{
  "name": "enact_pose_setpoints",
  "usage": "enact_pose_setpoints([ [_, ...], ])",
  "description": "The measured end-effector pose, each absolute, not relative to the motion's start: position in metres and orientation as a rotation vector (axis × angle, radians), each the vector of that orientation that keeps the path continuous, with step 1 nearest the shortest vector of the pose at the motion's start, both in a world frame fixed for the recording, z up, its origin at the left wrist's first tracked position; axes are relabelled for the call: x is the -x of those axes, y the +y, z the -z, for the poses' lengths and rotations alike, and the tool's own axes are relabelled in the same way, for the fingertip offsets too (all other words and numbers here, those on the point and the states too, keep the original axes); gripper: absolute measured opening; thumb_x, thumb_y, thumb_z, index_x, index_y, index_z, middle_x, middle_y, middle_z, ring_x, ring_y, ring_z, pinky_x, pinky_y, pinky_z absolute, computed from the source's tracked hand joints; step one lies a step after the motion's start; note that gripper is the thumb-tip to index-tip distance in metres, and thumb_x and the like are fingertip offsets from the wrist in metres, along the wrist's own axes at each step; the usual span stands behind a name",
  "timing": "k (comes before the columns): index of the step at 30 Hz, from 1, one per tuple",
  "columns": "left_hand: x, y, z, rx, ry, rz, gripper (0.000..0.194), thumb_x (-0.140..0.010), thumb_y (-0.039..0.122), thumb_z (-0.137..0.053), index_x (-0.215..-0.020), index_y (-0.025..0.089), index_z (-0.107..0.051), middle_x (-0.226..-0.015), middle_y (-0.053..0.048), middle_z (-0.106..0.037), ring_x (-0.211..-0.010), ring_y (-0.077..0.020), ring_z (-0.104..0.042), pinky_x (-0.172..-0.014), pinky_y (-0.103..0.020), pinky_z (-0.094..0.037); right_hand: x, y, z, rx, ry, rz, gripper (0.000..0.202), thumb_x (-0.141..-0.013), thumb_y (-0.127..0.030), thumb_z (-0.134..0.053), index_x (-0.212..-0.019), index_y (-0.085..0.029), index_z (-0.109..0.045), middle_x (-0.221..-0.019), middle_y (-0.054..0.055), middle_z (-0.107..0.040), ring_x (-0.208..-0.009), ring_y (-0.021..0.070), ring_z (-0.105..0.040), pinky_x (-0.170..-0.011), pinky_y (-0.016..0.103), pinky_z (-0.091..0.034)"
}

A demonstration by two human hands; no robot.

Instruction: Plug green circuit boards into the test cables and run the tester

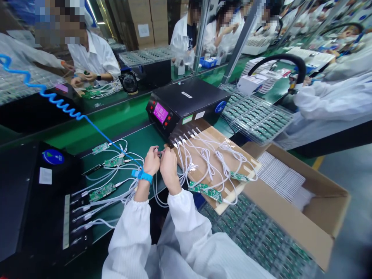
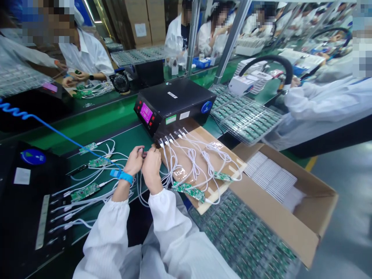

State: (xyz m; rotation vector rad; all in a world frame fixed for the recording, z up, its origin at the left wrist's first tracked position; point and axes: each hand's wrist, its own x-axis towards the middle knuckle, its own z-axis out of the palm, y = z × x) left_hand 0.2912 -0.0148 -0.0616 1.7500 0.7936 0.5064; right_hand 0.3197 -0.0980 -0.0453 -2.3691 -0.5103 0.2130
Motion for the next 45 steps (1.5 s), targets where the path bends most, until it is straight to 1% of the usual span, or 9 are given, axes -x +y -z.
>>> enact_pose_setpoints([
  [3,-0.295,-0.012,0.062,-1.755,0.741,-0.417,0.016,-0.094,0.017,-0.058,-0.103,0.015,-0.071,-0.089,-0.010,-0.074,-0.089,-0.0240,-0.071,-0.094,-0.041,-0.053,-0.320,-0.098,0.047,2.355,-0.484,-0.203,0.026,-0.105,-0.017,-0.042,-0.119,-0.007,-0.061,-0.116,0.023,-0.070,-0.108,0.0286,-0.070,-0.086,0.035,-0.054],
  [6,-0.296,-0.011,0.060,-1.739,0.692,-0.333,0.021,-0.093,0.018,-0.059,-0.109,0.013,-0.071,-0.090,-0.012,-0.076,-0.091,-0.0260,-0.073,-0.090,-0.042,-0.056,-0.320,-0.098,0.052,2.323,-0.465,-0.211,0.026,-0.106,-0.016,-0.040,-0.120,-0.008,-0.060,-0.115,0.022,-0.071,-0.107,0.0295,-0.071,-0.086,0.036,-0.054],
  [10,-0.297,-0.011,0.062,-1.721,0.638,-0.289,0.023,-0.092,0.019,-0.060,-0.112,0.014,-0.070,-0.097,-0.013,-0.078,-0.101,-0.0256,-0.074,-0.094,-0.040,-0.057,-0.321,-0.099,0.060,2.253,-0.428,-0.188,0.022,-0.105,-0.015,-0.042,-0.116,-0.010,-0.059,-0.111,0.021,-0.072,-0.101,0.0276,-0.072,-0.084,0.035,-0.054],
  [17,-0.299,-0.011,0.066,-1.722,0.611,-0.297,0.022,-0.091,0.019,-0.060,-0.111,0.014,-0.070,-0.099,-0.013,-0.078,-0.103,-0.0255,-0.073,-0.097,-0.042,-0.056,-0.323,-0.103,0.057,2.210,-0.376,-0.207,0.017,-0.106,-0.015,-0.044,-0.108,-0.009,-0.060,-0.107,0.021,-0.073,-0.096,0.0275,-0.073,-0.078,0.033,-0.053],
  [23,-0.301,-0.009,0.069,-1.713,0.635,-0.363,0.021,-0.088,0.020,-0.066,-0.108,0.014,-0.071,-0.092,-0.011,-0.076,-0.092,-0.0240,-0.073,-0.093,-0.042,-0.057,-0.324,-0.102,0.051,2.189,-0.326,-0.251,0.019,-0.109,-0.018,-0.039,-0.112,-0.009,-0.056,-0.101,0.020,-0.074,-0.092,0.0278,-0.075,-0.072,0.032,-0.052],
  [29,-0.303,-0.010,0.070,-1.620,0.640,-0.441,0.028,-0.090,0.030,-0.067,-0.113,0.014,-0.069,-0.089,-0.009,-0.077,-0.090,-0.0220,-0.075,-0.089,-0.038,-0.059,-0.298,-0.116,0.052,2.277,-0.499,-0.075,0.019,-0.108,-0.015,-0.039,-0.109,-0.011,-0.058,-0.110,0.021,-0.071,-0.103,0.0290,-0.071,-0.085,0.037,-0.054],
  [34,-0.304,-0.013,0.064,-1.485,0.679,-0.522,0.027,-0.094,0.032,-0.064,-0.114,0.015,-0.066,-0.087,-0.008,-0.076,-0.083,-0.0200,-0.075,-0.077,-0.033,-0.060,-0.274,-0.132,0.054,2.437,-0.529,-0.295,0.019,-0.108,-0.020,-0.044,-0.111,-0.009,-0.060,-0.107,0.021,-0.073,-0.103,0.0333,-0.072,-0.083,0.040,-0.055],
  [42,-0.302,-0.022,0.058,-1.396,0.714,-0.441,0.028,-0.097,0.031,-0.061,-0.121,0.017,-0.063,-0.078,-0.005,-0.073,-0.075,-0.0186,-0.075,-0.064,-0.027,-0.058,-0.276,-0.132,0.065,2.315,-0.610,-0.362,0.024,-0.110,-0.017,-0.038,-0.111,-0.011,-0.062,-0.109,0.017,-0.075,-0.098,0.0276,-0.074,-0.078,0.033,-0.049],
  [45,-0.304,-0.025,0.060,-1.355,0.678,-0.445,0.029,-0.097,0.031,-0.063,-0.124,0.018,-0.060,-0.078,-0.002,-0.071,-0.075,-0.0170,-0.076,-0.067,-0.027,-0.060,-0.277,-0.129,0.074,2.267,-0.586,-0.306,0.024,-0.109,-0.015,-0.039,-0.110,-0.011,-0.063,-0.107,0.017,-0.075,-0.096,0.0264,-0.074,-0.078,0.032,-0.048],
])
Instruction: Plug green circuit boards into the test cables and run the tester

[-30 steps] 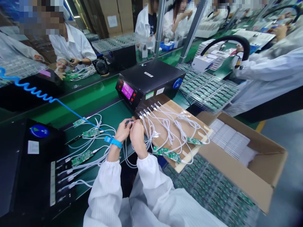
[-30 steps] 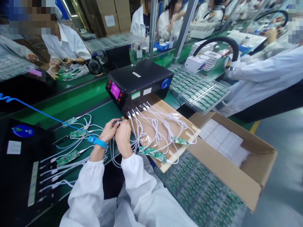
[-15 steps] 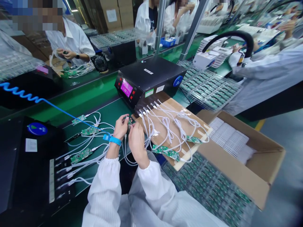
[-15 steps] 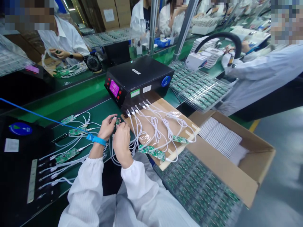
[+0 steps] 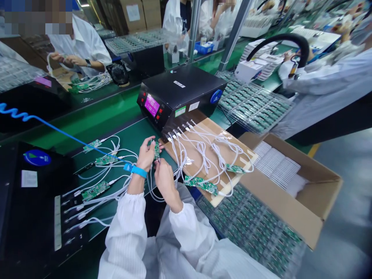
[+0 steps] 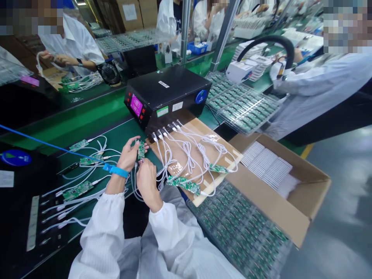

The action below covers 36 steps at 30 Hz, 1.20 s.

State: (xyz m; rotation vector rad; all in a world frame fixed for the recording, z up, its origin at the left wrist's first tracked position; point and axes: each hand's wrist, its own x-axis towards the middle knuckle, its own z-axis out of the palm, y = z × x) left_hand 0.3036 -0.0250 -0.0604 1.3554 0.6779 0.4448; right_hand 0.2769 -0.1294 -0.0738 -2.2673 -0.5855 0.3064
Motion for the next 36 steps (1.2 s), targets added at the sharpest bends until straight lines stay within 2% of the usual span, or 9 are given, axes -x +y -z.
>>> enact_pose_setpoints([
  [5,-0.313,-0.023,0.064,-1.308,0.687,-0.536,0.032,-0.097,0.032,-0.064,-0.124,0.018,-0.059,-0.079,-0.003,-0.072,-0.076,-0.0166,-0.076,-0.072,-0.028,-0.061,-0.275,-0.129,0.084,2.184,-0.597,-0.184,0.025,-0.106,-0.013,-0.041,-0.113,-0.012,-0.065,-0.107,0.016,-0.074,-0.098,0.0257,-0.072,-0.085,0.034,-0.050],
  [10,-0.319,-0.013,0.056,-1.272,0.718,-0.755,0.033,-0.098,0.038,-0.062,-0.125,0.020,-0.058,-0.090,-0.006,-0.074,-0.083,-0.0169,-0.076,-0.082,-0.031,-0.062,-0.271,-0.131,0.084,2.198,-0.622,-0.204,0.026,-0.107,-0.014,-0.042,-0.119,-0.010,-0.065,-0.107,0.016,-0.073,-0.105,0.0263,-0.070,-0.093,0.036,-0.051],
  [15,-0.289,-0.027,0.030,-1.254,0.591,-0.717,0.041,-0.093,0.047,-0.069,-0.125,0.022,-0.059,-0.093,-0.006,-0.074,-0.091,-0.0192,-0.076,-0.090,-0.038,-0.062,-0.274,-0.134,0.076,2.277,-0.572,-0.223,0.024,-0.107,-0.018,-0.046,-0.121,-0.009,-0.063,-0.111,0.018,-0.069,-0.110,0.0290,-0.066,-0.097,0.040,-0.051],
  [22,-0.210,-0.065,-0.008,-1.175,0.645,-0.618,0.046,-0.089,0.047,-0.077,-0.129,0.028,-0.063,-0.100,-0.005,-0.076,-0.098,-0.0204,-0.075,-0.095,-0.037,-0.061,-0.279,-0.138,0.061,2.276,-0.568,-0.156,0.038,-0.102,-0.039,-0.063,-0.128,-0.011,-0.060,-0.114,0.016,-0.067,-0.110,0.0302,-0.065,-0.096,0.041,-0.053],
  [27,-0.171,-0.077,-0.021,-1.125,0.682,-0.596,0.043,-0.090,0.049,-0.074,-0.128,0.030,-0.064,-0.104,-0.005,-0.076,-0.095,-0.0207,-0.075,-0.092,-0.035,-0.062,-0.283,-0.140,0.043,2.295,-0.565,-0.218,0.045,-0.101,-0.049,-0.063,-0.128,-0.013,-0.059,-0.107,0.011,-0.070,-0.093,0.0249,-0.071,-0.082,0.035,-0.056],
  [32,-0.157,-0.089,-0.015,-1.039,0.690,-0.560,0.044,-0.091,0.049,-0.072,-0.127,0.025,-0.063,-0.100,-0.006,-0.075,-0.086,-0.0190,-0.073,-0.085,-0.034,-0.062,-0.283,-0.195,0.017,2.306,-0.972,-0.124,0.021,-0.105,-0.033,-0.059,-0.117,-0.018,-0.067,-0.109,0.008,-0.070,-0.097,0.0212,-0.068,-0.087,0.033,-0.053],
  [36,-0.165,-0.105,0.013,-0.994,0.614,-0.437,0.052,-0.088,0.058,-0.071,-0.123,0.021,-0.061,-0.100,-0.007,-0.074,-0.075,-0.0151,-0.067,-0.075,-0.031,-0.059,-0.291,-0.250,0.014,2.462,-1.311,-0.073,0.008,-0.099,-0.026,-0.068,-0.102,-0.019,-0.072,-0.106,0.011,-0.068,-0.110,0.0276,-0.060,-0.096,0.041,-0.049],
])
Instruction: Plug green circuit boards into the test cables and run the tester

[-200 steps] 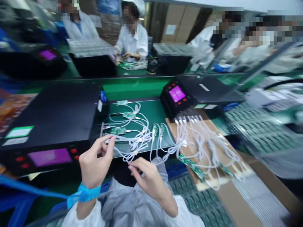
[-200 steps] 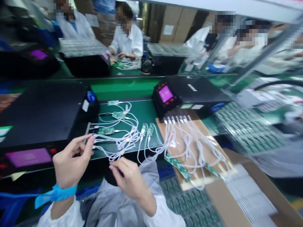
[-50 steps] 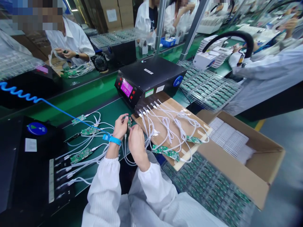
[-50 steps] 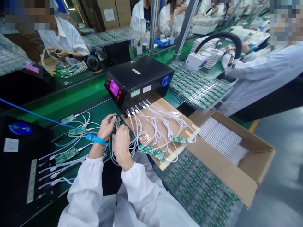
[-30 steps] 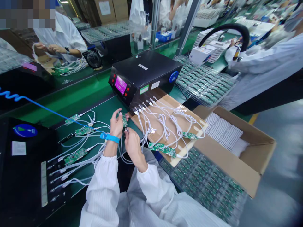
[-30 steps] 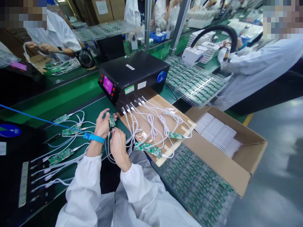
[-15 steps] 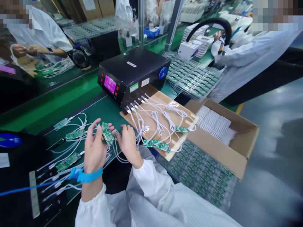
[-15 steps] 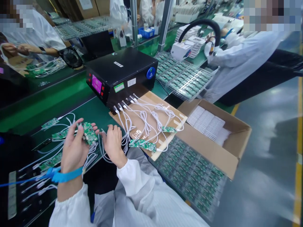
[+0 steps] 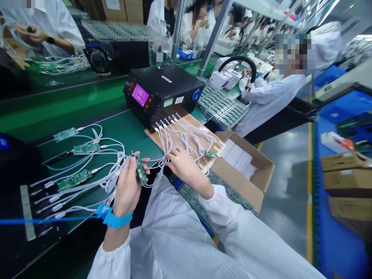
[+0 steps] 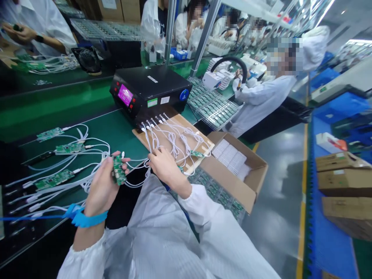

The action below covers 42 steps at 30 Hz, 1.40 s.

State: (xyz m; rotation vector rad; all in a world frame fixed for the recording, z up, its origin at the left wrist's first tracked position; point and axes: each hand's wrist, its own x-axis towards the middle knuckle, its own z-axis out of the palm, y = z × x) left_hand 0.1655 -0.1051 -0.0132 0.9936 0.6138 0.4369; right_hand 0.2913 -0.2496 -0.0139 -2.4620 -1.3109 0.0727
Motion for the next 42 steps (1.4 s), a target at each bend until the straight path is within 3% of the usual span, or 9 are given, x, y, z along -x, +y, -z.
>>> enact_pose_setpoints([
  [3,-0.177,-0.119,0.037,-1.142,0.548,-0.312,0.057,-0.087,0.056,-0.074,-0.128,0.021,-0.056,-0.097,-0.005,-0.073,-0.074,-0.0146,-0.065,-0.073,-0.029,-0.054,-0.305,-0.271,0.024,2.519,-1.475,-0.071,0.010,-0.095,-0.025,-0.074,-0.102,-0.019,-0.072,-0.105,0.011,-0.068,-0.112,0.0290,-0.058,-0.099,0.044,-0.047],
  [6,-0.188,-0.132,0.052,-1.360,0.509,-0.244,0.052,-0.087,0.041,-0.076,-0.131,0.022,-0.056,-0.102,-0.006,-0.073,-0.091,-0.0184,-0.069,-0.089,-0.033,-0.054,-0.318,-0.281,0.032,2.497,-1.630,-0.124,0.009,-0.100,-0.026,-0.067,-0.097,-0.017,-0.069,-0.098,0.010,-0.068,-0.102,0.0265,-0.060,-0.096,0.042,-0.047],
  [10,-0.200,-0.148,0.059,-1.535,0.370,-0.243,0.045,-0.088,0.030,-0.072,-0.130,0.021,-0.057,-0.124,-0.011,-0.071,-0.120,-0.0240,-0.066,-0.111,-0.042,-0.046,-0.328,-0.293,0.028,2.434,-1.672,-0.202,0.020,-0.107,-0.023,-0.047,-0.096,-0.017,-0.062,-0.092,0.009,-0.066,-0.088,0.0238,-0.060,-0.089,0.040,-0.048],
  [15,-0.223,-0.164,0.062,-1.594,0.221,-0.295,0.044,-0.092,0.032,-0.068,-0.134,0.023,-0.057,-0.144,-0.013,-0.062,-0.138,-0.0249,-0.057,-0.121,-0.043,-0.038,-0.340,-0.308,0.021,2.250,-1.413,-0.328,0.019,-0.107,-0.026,-0.041,-0.096,-0.020,-0.055,-0.090,0.007,-0.065,-0.082,0.0211,-0.060,-0.080,0.035,-0.049],
  [22,-0.244,-0.182,0.058,-1.725,0.093,-0.370,0.033,-0.104,0.034,-0.049,-0.134,0.025,-0.059,-0.141,-0.011,-0.063,-0.137,-0.0247,-0.056,-0.120,-0.044,-0.040,-0.362,-0.316,0.022,2.154,-1.261,-0.363,0.026,-0.107,-0.032,-0.037,-0.086,-0.023,-0.049,-0.080,0.003,-0.060,-0.076,0.0189,-0.057,-0.074,0.032,-0.047],
  [27,-0.253,-0.194,0.057,-1.795,0.084,-0.415,0.029,-0.108,0.033,-0.038,-0.127,0.024,-0.058,-0.118,-0.011,-0.067,-0.112,-0.0226,-0.065,-0.103,-0.041,-0.051,-0.375,-0.321,0.016,1.963,-1.247,-0.510,0.042,-0.109,-0.041,-0.036,-0.076,-0.022,-0.051,-0.078,0.002,-0.059,-0.075,0.0164,-0.056,-0.079,0.031,-0.046],
  [33,-0.261,-0.203,0.064,-1.925,0.076,-0.542,0.027,-0.108,0.030,-0.037,-0.126,0.022,-0.055,-0.119,-0.012,-0.064,-0.118,-0.0228,-0.063,-0.105,-0.039,-0.049,-0.394,-0.334,0.005,1.769,-1.191,-0.834,0.044,-0.106,-0.050,-0.046,-0.082,-0.019,-0.065,-0.084,0.001,-0.060,-0.077,0.0143,-0.055,-0.075,0.028,-0.046],
  [38,-0.266,-0.211,0.064,-2.033,0.021,-0.615,0.027,-0.106,0.023,-0.039,-0.131,0.021,-0.051,-0.123,-0.013,-0.062,-0.121,-0.0215,-0.062,-0.105,-0.037,-0.050,-0.413,-0.344,0.001,1.622,-1.215,-1.000,0.046,-0.104,-0.048,-0.052,-0.073,-0.017,-0.064,-0.085,0.000,-0.054,-0.073,0.0113,-0.050,-0.069,0.025,-0.043],
  [42,-0.269,-0.219,0.063,-2.113,0.007,-0.711,0.028,-0.105,0.019,-0.044,-0.132,0.020,-0.049,-0.123,-0.013,-0.061,-0.117,-0.0208,-0.064,-0.101,-0.036,-0.053,-0.427,-0.344,0.009,1.491,-1.267,-1.055,0.041,-0.103,-0.045,-0.057,-0.078,-0.015,-0.069,-0.090,0.003,-0.057,-0.080,0.0126,-0.053,-0.073,0.026,-0.044],
])
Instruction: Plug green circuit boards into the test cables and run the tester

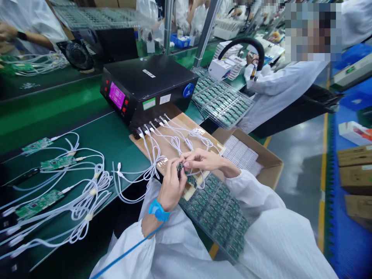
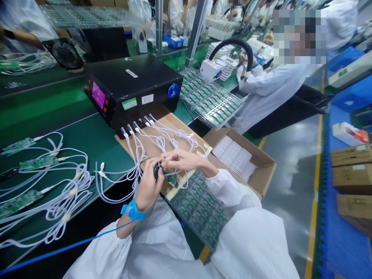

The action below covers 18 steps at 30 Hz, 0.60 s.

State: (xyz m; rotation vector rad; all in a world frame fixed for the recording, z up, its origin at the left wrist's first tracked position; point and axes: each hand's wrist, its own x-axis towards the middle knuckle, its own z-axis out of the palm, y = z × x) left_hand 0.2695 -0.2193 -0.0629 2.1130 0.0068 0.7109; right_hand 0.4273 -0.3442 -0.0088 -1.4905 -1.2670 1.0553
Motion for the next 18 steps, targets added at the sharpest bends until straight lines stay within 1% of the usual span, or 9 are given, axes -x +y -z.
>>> enact_pose_setpoints([
  [2,-0.270,-0.224,0.064,-2.142,0.008,-0.778,0.029,-0.105,0.019,-0.045,-0.133,0.019,-0.049,-0.122,-0.013,-0.061,-0.114,-0.0209,-0.066,-0.098,-0.036,-0.055,-0.433,-0.343,0.014,1.423,-1.291,-1.079,0.038,-0.102,-0.044,-0.059,-0.081,-0.014,-0.071,-0.089,0.003,-0.058,-0.083,0.0132,-0.054,-0.076,0.028,-0.044],
  [4,-0.271,-0.226,0.066,-2.151,0.015,-0.823,0.029,-0.104,0.019,-0.046,-0.133,0.018,-0.049,-0.120,-0.013,-0.062,-0.112,-0.0210,-0.066,-0.096,-0.036,-0.055,-0.437,-0.342,0.017,1.371,-1.306,-1.104,0.038,-0.102,-0.043,-0.060,-0.079,-0.013,-0.070,-0.089,0.004,-0.058,-0.083,0.0132,-0.054,-0.078,0.029,-0.044],
  [7,-0.270,-0.224,0.069,-2.126,0.107,-0.846,0.027,-0.105,0.018,-0.043,-0.131,0.018,-0.052,-0.116,-0.012,-0.064,-0.111,-0.0209,-0.066,-0.097,-0.036,-0.055,-0.443,-0.343,0.016,1.258,-1.337,-1.115,0.050,-0.100,-0.047,-0.062,-0.062,-0.014,-0.060,-0.097,0.007,-0.061,-0.088,0.0150,-0.055,-0.086,0.034,-0.046],
  [9,-0.268,-0.220,0.070,-2.098,0.174,-0.841,0.027,-0.105,0.019,-0.041,-0.130,0.018,-0.053,-0.116,-0.012,-0.065,-0.114,-0.0215,-0.065,-0.100,-0.038,-0.054,-0.446,-0.344,0.014,1.246,-1.329,-1.057,0.055,-0.099,-0.052,-0.063,-0.058,-0.015,-0.054,-0.105,0.009,-0.062,-0.091,0.0161,-0.055,-0.090,0.037,-0.046],
  [11,-0.264,-0.217,0.071,-2.055,0.214,-0.804,0.028,-0.106,0.022,-0.042,-0.131,0.018,-0.054,-0.121,-0.014,-0.065,-0.119,-0.0229,-0.064,-0.102,-0.040,-0.053,-0.447,-0.345,0.013,1.375,-1.317,-0.970,0.049,-0.100,-0.051,-0.061,-0.066,-0.016,-0.059,-0.107,0.009,-0.062,-0.091,0.0158,-0.055,-0.089,0.036,-0.046],
  [13,-0.260,-0.217,0.071,-1.978,0.264,-0.750,0.030,-0.106,0.028,-0.044,-0.134,0.018,-0.053,-0.126,-0.016,-0.064,-0.120,-0.0246,-0.064,-0.101,-0.041,-0.054,-0.444,-0.345,0.016,1.576,-1.332,-0.866,0.038,-0.102,-0.047,-0.060,-0.081,-0.016,-0.066,-0.099,0.006,-0.063,-0.086,0.0152,-0.056,-0.085,0.034,-0.047],
  [14,-0.259,-0.218,0.071,-1.927,0.297,-0.721,0.032,-0.107,0.031,-0.044,-0.135,0.019,-0.053,-0.128,-0.016,-0.063,-0.117,-0.0246,-0.065,-0.098,-0.041,-0.056,-0.441,-0.345,0.019,1.666,-1.361,-0.809,0.033,-0.102,-0.045,-0.059,-0.087,-0.016,-0.067,-0.094,0.005,-0.064,-0.084,0.0155,-0.057,-0.084,0.034,-0.047],
  [16,-0.257,-0.220,0.070,-1.822,0.361,-0.665,0.034,-0.107,0.035,-0.044,-0.136,0.020,-0.052,-0.129,-0.017,-0.062,-0.104,-0.0219,-0.069,-0.088,-0.038,-0.059,-0.434,-0.346,0.023,1.774,-1.442,-0.708,0.027,-0.104,-0.040,-0.057,-0.098,-0.015,-0.068,-0.091,0.006,-0.066,-0.084,0.0172,-0.059,-0.083,0.035,-0.048],
  [18,-0.257,-0.223,0.069,-1.735,0.399,-0.619,0.034,-0.108,0.038,-0.043,-0.136,0.020,-0.052,-0.126,-0.015,-0.062,-0.084,-0.0163,-0.069,-0.076,-0.033,-0.060,-0.428,-0.348,0.024,1.799,-1.519,-0.657,0.023,-0.105,-0.032,-0.053,-0.109,-0.014,-0.068,-0.098,0.008,-0.069,-0.092,0.0192,-0.062,-0.087,0.036,-0.050],
])
